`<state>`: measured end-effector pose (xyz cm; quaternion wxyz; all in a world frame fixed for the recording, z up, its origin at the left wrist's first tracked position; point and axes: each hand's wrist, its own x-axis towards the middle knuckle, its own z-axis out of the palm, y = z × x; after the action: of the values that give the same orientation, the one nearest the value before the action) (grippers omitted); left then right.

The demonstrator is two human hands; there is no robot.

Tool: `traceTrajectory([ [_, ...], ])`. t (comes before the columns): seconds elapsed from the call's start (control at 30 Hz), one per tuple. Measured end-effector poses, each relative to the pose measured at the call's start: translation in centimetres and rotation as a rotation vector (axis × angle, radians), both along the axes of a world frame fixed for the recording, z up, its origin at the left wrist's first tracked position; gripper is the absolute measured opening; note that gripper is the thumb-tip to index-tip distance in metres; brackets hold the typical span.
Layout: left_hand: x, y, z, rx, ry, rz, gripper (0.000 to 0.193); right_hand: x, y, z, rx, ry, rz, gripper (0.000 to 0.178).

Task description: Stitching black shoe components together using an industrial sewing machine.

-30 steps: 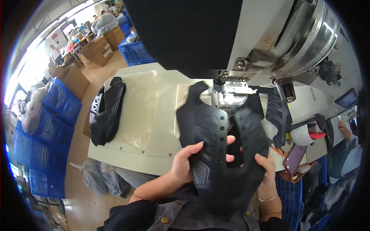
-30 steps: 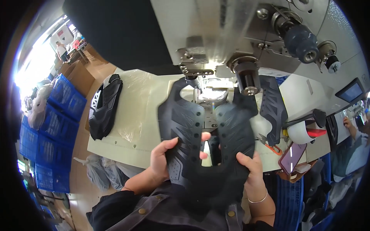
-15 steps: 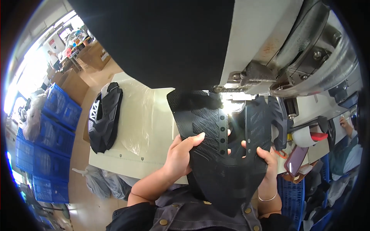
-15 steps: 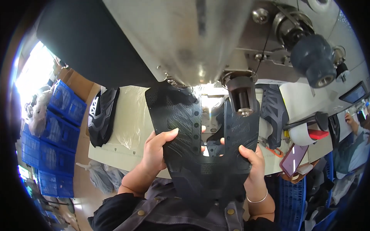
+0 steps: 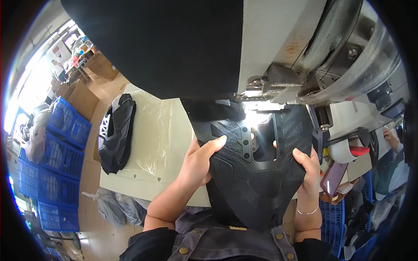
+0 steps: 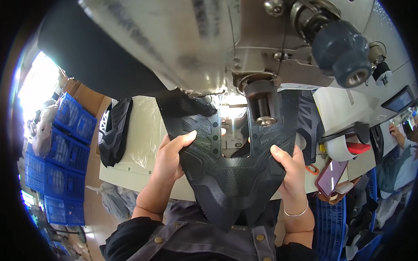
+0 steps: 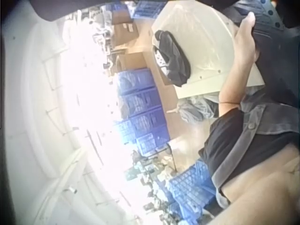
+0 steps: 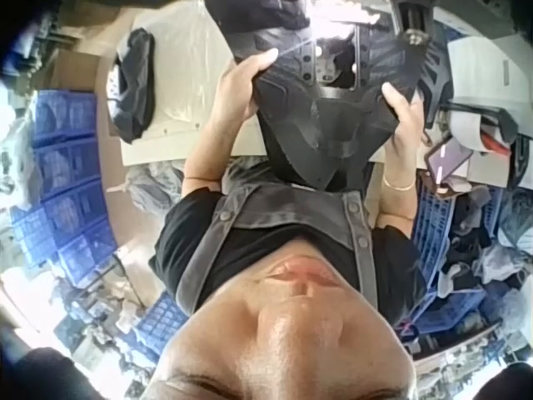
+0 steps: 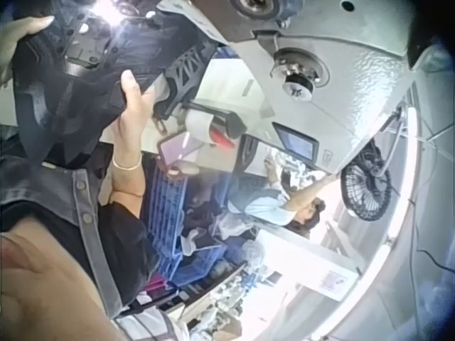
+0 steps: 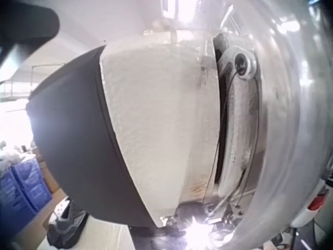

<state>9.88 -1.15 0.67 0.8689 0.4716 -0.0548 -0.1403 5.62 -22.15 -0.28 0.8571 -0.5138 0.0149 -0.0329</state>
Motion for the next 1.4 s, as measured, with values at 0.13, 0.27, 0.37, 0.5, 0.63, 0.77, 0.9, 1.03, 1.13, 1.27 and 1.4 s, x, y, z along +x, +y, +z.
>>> traceTrajectory([
  [0.13,0.2,0.3,0.3,0.006,-0.049,-0.102,0.04,-0.7,-0.2,-0.7,-0.034,-0.044,-0.029,0.042],
  [0.27,0.0,0.1,-0.3,0.03,-0.065,-0.037,0.039,-1.3,0.0,-0.3,-0.036,-0.123,0.05,0.052],
  [0.37,0.0,0.2,-0.2,0.036,-0.085,-0.029,0.038,-1.6,-0.1,-0.7,-0.146,-0.15,-0.043,0.048],
  [0.5,0.0,0.1,-0.5,0.064,-0.123,-0.031,0.036,-1.9,-0.6,-1.6,-0.301,-0.187,-0.147,0.033],
  [0.63,0.1,0.3,-1.4,0.143,-0.174,0.045,0.036,-1.6,-0.4,-1.4,-0.359,-0.203,-0.181,0.027],
  [0.77,0.1,0.3,-0.2,-0.068,-0.06,-0.107,0.024,-1.4,-0.2,-1.4,-0.38,-0.203,-0.191,0.024],
  [0.9,-0.1,-0.3,-1.5,0.031,-0.106,0.087,0.035,-1.3,-0.1,-1.3,-0.356,-0.206,-0.201,0.023],
  [1.03,-1.3,-0.4,-0.7,0.036,0.015,0.079,0.03,-1.2,-0.2,-1.4,-0.323,-0.195,-0.229,0.022],
  [1.13,-2.3,-0.6,-2.0,0.331,-0.296,0.175,0.026,-1.2,-0.3,-1.0,-0.352,-0.207,-0.224,0.022],
  [1.27,-2.2,-0.9,-2.3,0.309,-0.352,0.233,0.02,-1.1,0.0,-1.0,-0.312,-0.189,-0.224,0.021],
  [1.4,-2.3,-0.8,-2.0,0.337,-0.403,0.229,0.018,-1.2,-0.2,-1.1,-0.325,-0.198,-0.242,0.02],
])
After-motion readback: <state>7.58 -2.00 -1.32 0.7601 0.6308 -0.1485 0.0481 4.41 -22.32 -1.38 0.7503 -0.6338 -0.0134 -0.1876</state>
